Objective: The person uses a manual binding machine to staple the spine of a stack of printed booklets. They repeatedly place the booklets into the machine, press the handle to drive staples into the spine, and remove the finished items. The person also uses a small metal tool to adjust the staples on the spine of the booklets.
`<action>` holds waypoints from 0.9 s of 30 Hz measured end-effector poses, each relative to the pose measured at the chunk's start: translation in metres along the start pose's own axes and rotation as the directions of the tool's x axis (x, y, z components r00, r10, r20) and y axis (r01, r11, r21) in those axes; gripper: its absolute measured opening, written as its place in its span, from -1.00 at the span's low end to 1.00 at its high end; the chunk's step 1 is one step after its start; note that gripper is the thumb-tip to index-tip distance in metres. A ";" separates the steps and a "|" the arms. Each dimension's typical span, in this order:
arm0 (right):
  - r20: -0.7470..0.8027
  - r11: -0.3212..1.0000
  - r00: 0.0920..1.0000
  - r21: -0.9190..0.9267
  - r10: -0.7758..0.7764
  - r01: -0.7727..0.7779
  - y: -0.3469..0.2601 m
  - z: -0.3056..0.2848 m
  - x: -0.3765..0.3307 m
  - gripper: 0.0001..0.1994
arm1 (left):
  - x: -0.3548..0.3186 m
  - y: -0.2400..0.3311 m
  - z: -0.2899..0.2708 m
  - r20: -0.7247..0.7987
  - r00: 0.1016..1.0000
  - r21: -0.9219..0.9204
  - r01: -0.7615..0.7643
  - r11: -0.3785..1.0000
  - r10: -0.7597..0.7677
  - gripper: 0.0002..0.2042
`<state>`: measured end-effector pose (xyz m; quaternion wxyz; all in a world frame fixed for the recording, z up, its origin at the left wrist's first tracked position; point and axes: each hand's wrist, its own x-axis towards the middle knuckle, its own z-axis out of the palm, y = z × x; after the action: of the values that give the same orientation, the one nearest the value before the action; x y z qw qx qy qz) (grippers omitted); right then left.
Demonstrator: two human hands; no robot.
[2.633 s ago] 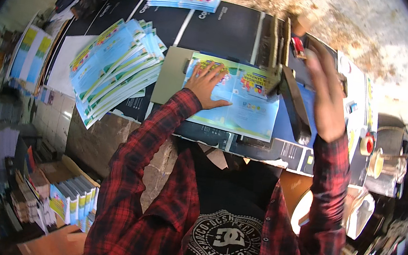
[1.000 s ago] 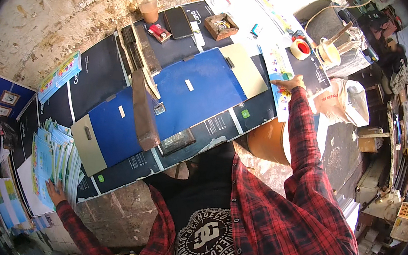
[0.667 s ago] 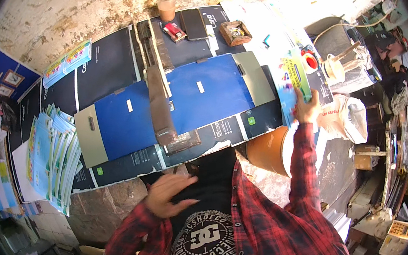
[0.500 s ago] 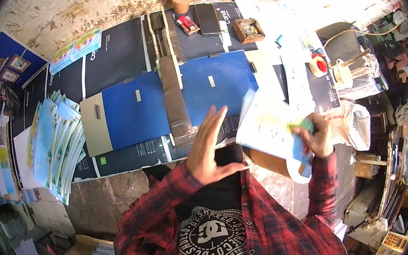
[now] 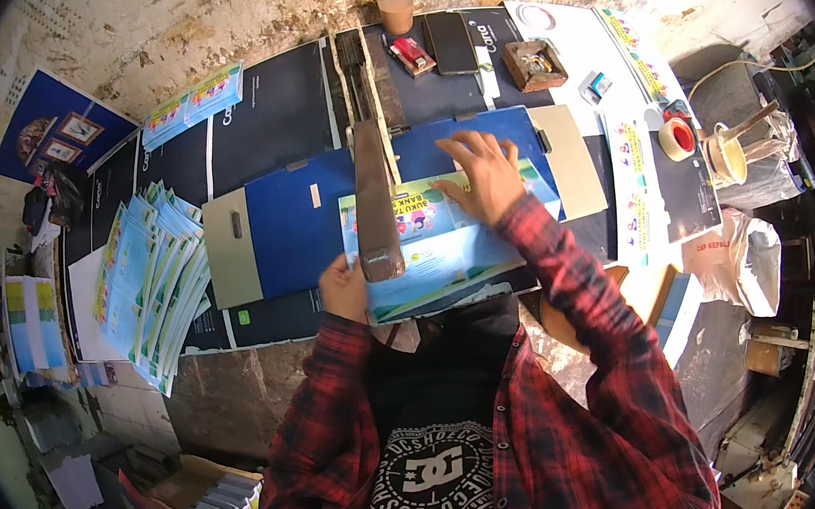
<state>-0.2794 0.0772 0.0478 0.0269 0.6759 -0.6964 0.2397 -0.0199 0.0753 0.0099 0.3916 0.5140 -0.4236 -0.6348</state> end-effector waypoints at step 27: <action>-0.002 0.992 0.992 0.032 0.123 -0.123 -0.022 0.043 -0.060 -0.52 | 0.014 0.007 -0.076 0.110 0.984 -0.155 0.153 0.976 -0.137 -0.59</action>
<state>-0.2408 0.1176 -0.0057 0.0028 0.6315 -0.7327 0.2535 0.0527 0.0495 0.0034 0.3636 0.4779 -0.3504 -0.7188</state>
